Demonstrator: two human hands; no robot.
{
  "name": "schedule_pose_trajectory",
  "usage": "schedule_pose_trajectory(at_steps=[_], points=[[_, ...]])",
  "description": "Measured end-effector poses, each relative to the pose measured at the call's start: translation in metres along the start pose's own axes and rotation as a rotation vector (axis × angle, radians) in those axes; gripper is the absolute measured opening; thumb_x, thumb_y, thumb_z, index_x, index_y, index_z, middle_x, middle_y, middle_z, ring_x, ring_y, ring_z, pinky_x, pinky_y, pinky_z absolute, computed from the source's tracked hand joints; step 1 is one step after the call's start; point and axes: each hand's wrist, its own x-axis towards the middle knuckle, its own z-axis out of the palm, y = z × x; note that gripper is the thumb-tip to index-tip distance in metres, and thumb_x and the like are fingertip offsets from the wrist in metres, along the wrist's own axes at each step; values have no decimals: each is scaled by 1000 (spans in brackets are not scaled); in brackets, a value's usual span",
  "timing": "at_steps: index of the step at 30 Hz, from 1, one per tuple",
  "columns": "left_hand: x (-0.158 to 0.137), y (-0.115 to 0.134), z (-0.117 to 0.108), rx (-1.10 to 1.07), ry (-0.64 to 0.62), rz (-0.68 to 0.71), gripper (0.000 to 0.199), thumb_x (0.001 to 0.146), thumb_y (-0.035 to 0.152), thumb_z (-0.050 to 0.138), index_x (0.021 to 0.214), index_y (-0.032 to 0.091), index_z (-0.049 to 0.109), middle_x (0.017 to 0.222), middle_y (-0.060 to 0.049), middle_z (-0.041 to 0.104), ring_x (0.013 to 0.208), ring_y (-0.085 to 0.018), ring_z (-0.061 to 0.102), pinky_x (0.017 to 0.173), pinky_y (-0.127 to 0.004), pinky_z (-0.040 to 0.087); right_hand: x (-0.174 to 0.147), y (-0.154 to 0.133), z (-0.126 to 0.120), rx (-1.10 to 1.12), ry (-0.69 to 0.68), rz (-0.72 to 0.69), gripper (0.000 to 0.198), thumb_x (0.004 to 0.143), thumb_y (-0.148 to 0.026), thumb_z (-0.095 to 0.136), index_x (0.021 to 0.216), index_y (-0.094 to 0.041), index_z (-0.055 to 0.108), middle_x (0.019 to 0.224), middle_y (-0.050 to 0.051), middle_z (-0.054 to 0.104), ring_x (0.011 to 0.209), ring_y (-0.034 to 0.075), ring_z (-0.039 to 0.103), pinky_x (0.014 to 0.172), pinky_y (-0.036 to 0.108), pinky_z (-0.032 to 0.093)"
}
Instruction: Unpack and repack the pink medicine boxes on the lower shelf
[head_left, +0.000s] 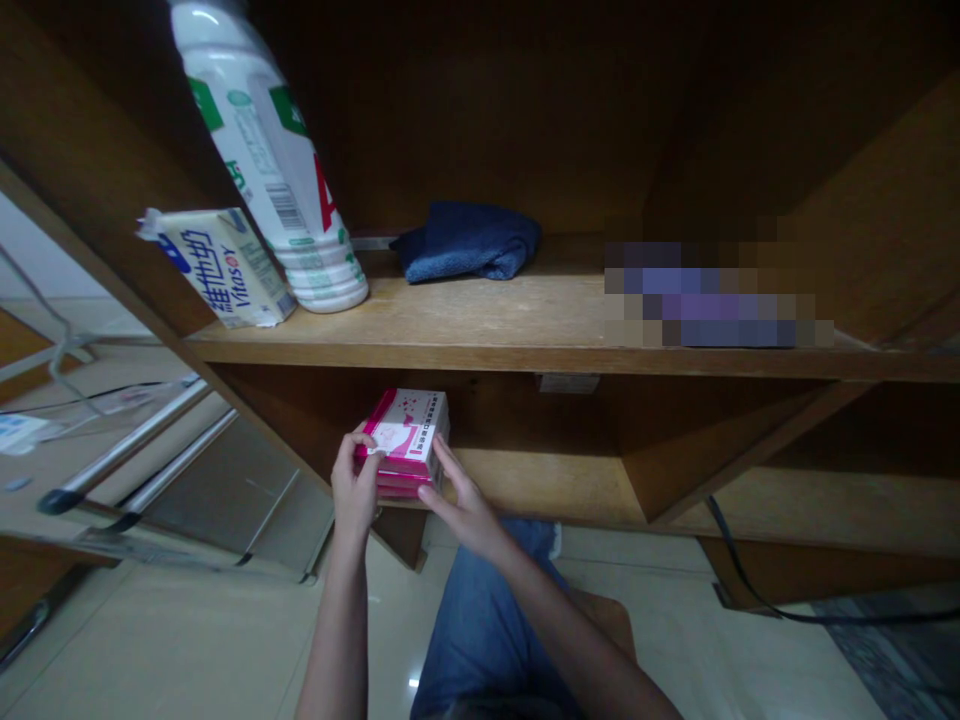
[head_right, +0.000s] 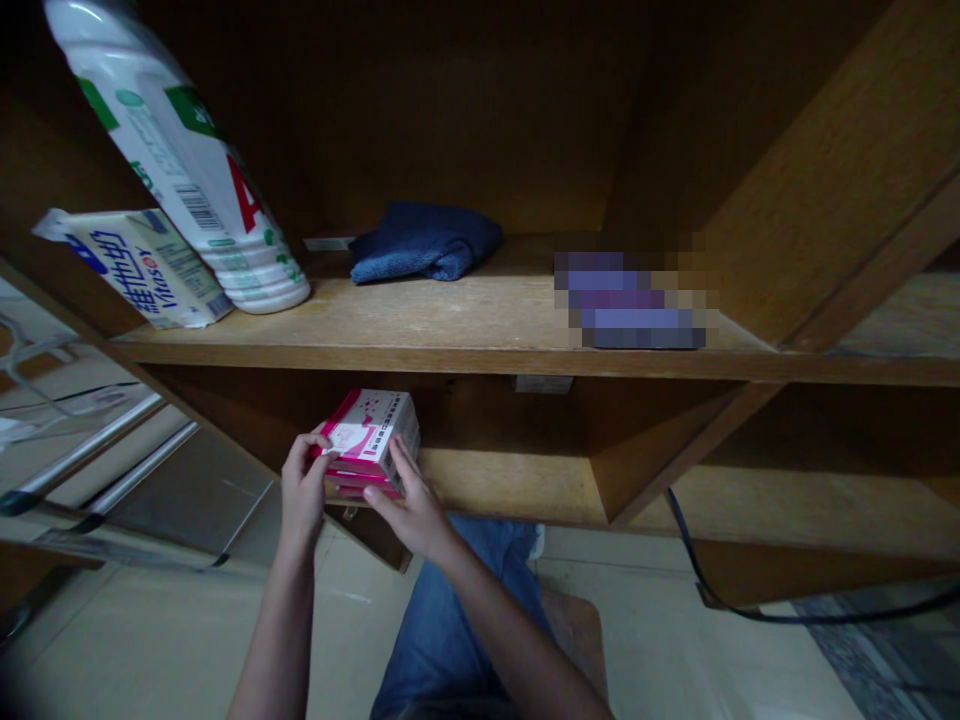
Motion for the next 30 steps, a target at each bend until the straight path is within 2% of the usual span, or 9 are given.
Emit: schedule_pose_trajectory(at_steps=[3,6,10,14,17,21,23,27,30], points=[[-11,16,7,-5,33,11,12,73,24,56,77,20,45,109,-6,59,110,-23,53,87,-34,41,-3,-1,-2,66,61,-2,68,76,-43,65,136,-29,38,146,1,33,136,23,28,112,46,20],[-24,32,17,4,17,62,13,75,24,57,82,21,47,116,-8,57,116,-24,49,91,-34,40,-9,-6,-11,173,124,-9,63,76,-43,64,134,-27,43,141,4,42,130,24,39,109,46,28],[-39,46,40,-14,-60,89,15,76,24,57,89,21,50,118,-9,55,119,-25,47,98,-39,35,-20,-17,-33,242,301,1,52,75,-41,66,123,-24,55,131,6,54,122,27,48,105,46,34],[-56,50,68,-80,-155,70,18,76,21,58,93,22,51,117,-9,55,122,-25,43,102,-41,29,-34,-17,-59,226,473,27,41,72,-37,68,110,-23,62,119,6,64,115,27,55,102,46,38],[-70,41,89,-156,-203,37,18,77,20,58,94,22,51,119,-9,54,124,-25,41,103,-42,28,-44,-5,-76,191,558,43,35,72,-35,68,104,-22,64,115,7,66,112,27,57,100,46,40],[-85,13,111,-294,-240,-53,19,75,19,60,91,21,51,123,-10,52,125,-25,41,103,-42,28,-53,20,-90,153,638,68,33,71,-34,68,101,-22,65,112,6,67,111,27,58,98,47,42],[-90,-2,119,-338,-245,-114,20,72,18,62,89,20,52,119,-10,55,123,-25,44,102,-41,30,-54,31,-94,146,660,81,33,70,-34,69,100,-22,65,110,6,68,110,27,58,97,47,42],[-93,-18,124,-402,-240,-193,25,69,20,66,89,19,53,109,-8,57,114,-24,50,97,-38,36,-55,43,-98,138,656,87,35,67,-33,71,100,-22,65,111,7,68,110,28,58,97,49,41],[-91,-21,120,-417,-279,-179,35,68,22,68,99,19,51,112,-8,55,110,-22,52,96,-36,38,-55,45,-101,104,639,76,38,68,-33,70,104,-22,64,114,8,66,110,27,58,96,47,42]])
